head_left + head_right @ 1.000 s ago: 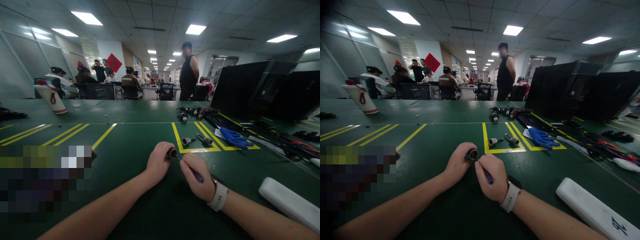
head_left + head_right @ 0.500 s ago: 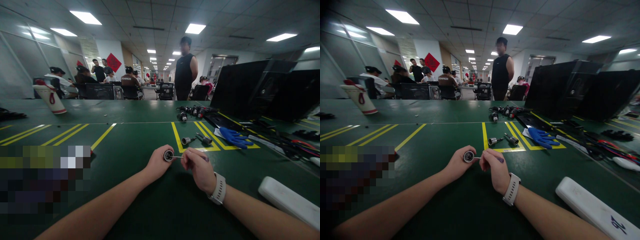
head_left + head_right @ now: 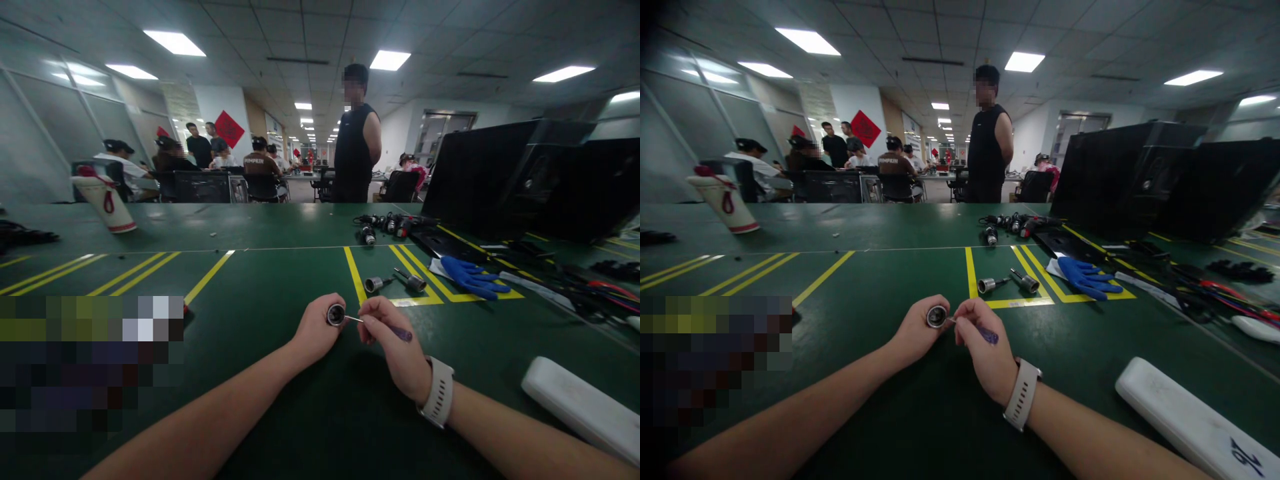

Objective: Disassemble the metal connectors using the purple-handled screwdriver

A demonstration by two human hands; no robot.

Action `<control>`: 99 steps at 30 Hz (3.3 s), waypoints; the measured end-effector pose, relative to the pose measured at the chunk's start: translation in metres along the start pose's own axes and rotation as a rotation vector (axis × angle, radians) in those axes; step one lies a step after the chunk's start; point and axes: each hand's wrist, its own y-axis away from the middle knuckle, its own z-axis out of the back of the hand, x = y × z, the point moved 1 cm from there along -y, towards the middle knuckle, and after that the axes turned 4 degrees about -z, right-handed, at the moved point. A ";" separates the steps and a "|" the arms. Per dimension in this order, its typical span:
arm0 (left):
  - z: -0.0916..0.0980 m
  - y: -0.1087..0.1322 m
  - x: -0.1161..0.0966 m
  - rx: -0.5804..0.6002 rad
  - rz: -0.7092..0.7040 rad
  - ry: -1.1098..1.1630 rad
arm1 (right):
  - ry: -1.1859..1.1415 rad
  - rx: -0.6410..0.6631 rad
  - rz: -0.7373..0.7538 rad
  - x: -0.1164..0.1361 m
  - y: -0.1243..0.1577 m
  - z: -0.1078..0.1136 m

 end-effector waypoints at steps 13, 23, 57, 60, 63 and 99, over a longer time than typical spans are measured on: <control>0.003 0.000 -0.008 0.003 0.027 0.054 | -0.260 0.030 -0.081 -0.014 -0.006 0.004; 0.002 0.000 -0.007 -0.026 0.032 0.032 | 0.002 0.034 0.021 -0.003 0.001 0.003; 0.001 0.000 0.000 -0.093 0.004 0.115 | 0.299 0.055 0.284 0.004 0.011 -0.004; 0.001 0.000 -0.002 -0.085 0.011 0.094 | 0.311 0.045 0.277 0.005 0.011 -0.003; 0.002 0.001 -0.005 -0.071 0.003 0.053 | 0.289 0.045 0.255 0.006 0.011 -0.002; 0.002 0.001 -0.007 -0.095 0.024 0.107 | 0.228 0.033 0.204 0.002 0.011 -0.001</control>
